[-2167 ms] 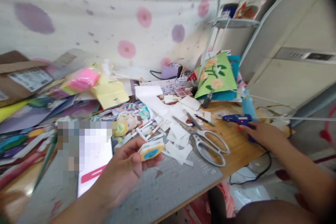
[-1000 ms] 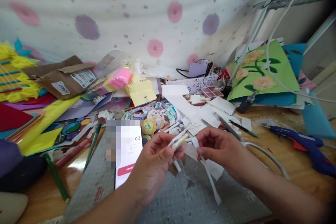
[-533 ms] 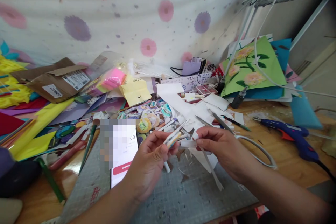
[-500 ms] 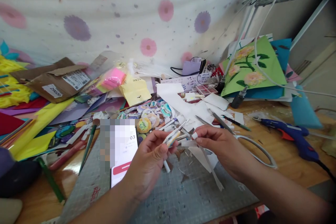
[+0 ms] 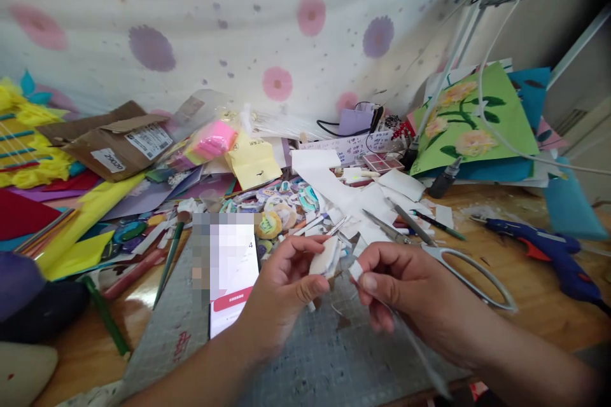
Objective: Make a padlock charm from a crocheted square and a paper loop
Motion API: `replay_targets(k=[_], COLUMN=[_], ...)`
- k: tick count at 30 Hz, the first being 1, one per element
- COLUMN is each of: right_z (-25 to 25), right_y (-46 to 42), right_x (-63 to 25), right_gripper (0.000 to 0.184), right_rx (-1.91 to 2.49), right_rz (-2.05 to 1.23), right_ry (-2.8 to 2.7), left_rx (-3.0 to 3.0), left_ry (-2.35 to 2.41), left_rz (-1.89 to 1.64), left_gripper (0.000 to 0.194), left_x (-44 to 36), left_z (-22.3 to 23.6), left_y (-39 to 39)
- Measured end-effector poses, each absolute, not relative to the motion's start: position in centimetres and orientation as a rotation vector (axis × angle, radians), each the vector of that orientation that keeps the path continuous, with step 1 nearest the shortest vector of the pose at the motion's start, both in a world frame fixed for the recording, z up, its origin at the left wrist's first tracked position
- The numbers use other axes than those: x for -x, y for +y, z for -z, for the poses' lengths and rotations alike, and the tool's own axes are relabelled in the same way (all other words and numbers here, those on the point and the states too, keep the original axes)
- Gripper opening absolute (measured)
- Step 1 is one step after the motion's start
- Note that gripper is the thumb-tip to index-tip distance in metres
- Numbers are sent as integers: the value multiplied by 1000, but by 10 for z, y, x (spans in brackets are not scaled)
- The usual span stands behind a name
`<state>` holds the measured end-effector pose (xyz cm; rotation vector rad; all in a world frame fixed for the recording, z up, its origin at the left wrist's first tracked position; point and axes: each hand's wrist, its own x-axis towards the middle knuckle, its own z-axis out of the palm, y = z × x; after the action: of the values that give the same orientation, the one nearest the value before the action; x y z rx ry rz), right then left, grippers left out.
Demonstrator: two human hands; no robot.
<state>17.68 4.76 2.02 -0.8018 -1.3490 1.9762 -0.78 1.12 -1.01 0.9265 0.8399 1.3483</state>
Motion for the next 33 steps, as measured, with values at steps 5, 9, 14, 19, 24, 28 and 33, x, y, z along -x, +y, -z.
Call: replay_targets(k=[5, 9, 14, 19, 24, 28, 33], right_z=[-24, -24, -26, -27, -29, -30, -27], right_y=[43, 44, 41, 39, 36, 33, 36], right_x=[-174, -173, -171, -169, -172, -174, -179], right_gripper=[25, 29, 30, 16, 13, 13, 9], right_rx=[812, 852, 887, 884, 840, 847, 833], right_rz=[-1976, -1951, -1907, -1749, -1321, -1109, -1555], right_ry=[-1314, -1317, -1360, -1501, -1874, -2045, -1746], left_rx=[-987, -992, -1004, -1026, -1025, -1006, -945], left_ry=[868, 875, 870, 882, 894, 875, 845], left_rz=[-1344, -1331, -1340, -1327, -1318, -1317, -1320], left_gripper=[35, 37, 38, 35, 35, 34, 34], left_x=[7, 5, 4, 3, 3, 4, 4], left_z=[9, 9, 7, 5, 6, 6, 6], left_y=[11, 10, 8, 8, 8, 6, 8])
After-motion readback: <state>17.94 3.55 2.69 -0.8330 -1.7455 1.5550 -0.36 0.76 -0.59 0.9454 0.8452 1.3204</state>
